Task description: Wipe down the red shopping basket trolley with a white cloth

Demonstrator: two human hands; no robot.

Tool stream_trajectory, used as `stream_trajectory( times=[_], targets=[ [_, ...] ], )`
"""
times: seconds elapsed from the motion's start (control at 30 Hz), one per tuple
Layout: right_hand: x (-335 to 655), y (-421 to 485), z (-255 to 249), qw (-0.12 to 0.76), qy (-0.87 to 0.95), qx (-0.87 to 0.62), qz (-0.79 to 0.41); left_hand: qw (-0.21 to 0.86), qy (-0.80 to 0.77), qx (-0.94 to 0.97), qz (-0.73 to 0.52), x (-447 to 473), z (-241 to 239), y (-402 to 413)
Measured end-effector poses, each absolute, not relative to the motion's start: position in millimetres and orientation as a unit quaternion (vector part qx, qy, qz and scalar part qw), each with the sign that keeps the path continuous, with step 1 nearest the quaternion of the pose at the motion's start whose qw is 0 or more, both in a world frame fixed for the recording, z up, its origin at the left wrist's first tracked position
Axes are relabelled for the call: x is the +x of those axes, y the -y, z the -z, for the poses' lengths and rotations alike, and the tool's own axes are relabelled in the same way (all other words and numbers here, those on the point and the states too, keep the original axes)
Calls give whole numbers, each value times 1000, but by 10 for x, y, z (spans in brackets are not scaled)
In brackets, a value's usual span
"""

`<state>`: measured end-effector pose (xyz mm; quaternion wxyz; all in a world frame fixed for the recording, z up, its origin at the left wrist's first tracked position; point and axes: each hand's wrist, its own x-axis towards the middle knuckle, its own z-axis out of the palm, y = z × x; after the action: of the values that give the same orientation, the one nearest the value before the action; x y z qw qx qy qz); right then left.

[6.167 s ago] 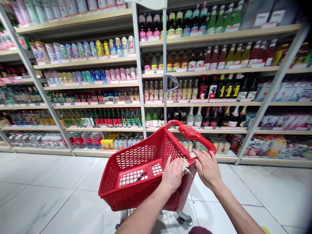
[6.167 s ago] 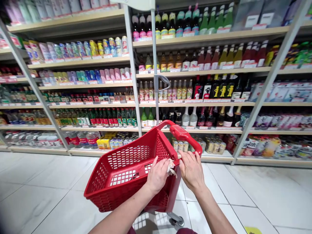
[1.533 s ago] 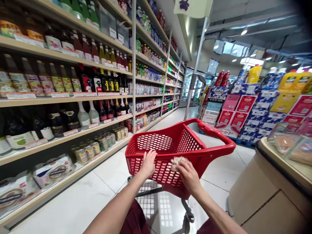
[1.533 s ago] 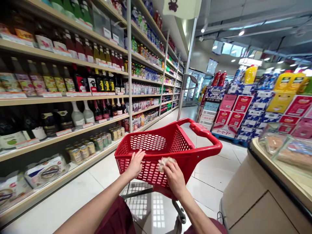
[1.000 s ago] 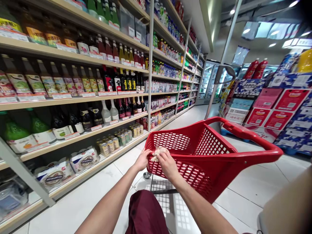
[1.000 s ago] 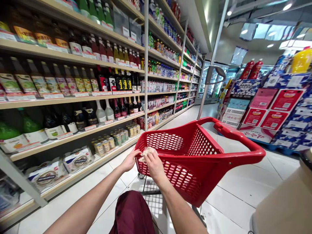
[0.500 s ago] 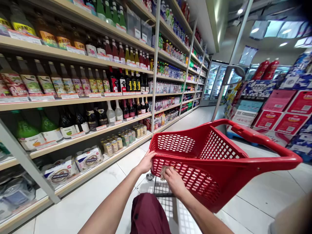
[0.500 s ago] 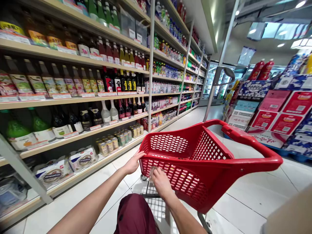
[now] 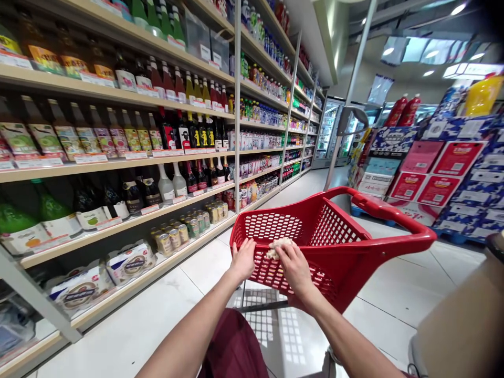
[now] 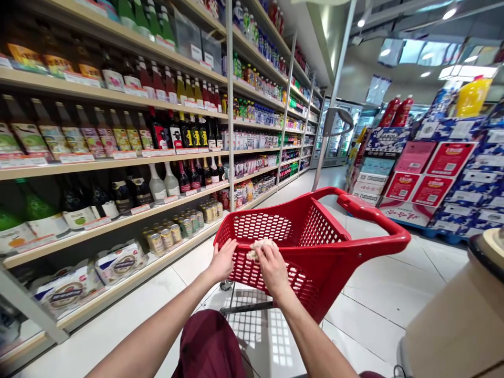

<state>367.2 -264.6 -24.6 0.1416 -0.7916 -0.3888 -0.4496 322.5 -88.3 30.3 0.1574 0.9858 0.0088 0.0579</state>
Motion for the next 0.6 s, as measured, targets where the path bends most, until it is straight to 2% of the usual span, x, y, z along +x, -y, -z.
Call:
stream_trajectory(
  times=[0.23, 0.47, 0.6],
  targets=[
    [3762, 2724, 172, 132, 381, -805, 435, 184, 21, 980, -76, 3364, -299, 1242],
    [3621, 3045, 549, 126, 402, -828, 370, 170, 12, 982, -85, 3312, -316, 1226],
    [3656, 3199, 339, 153, 374, -804, 436, 155, -14, 982, -105, 3307, -321, 1256]
  ],
)
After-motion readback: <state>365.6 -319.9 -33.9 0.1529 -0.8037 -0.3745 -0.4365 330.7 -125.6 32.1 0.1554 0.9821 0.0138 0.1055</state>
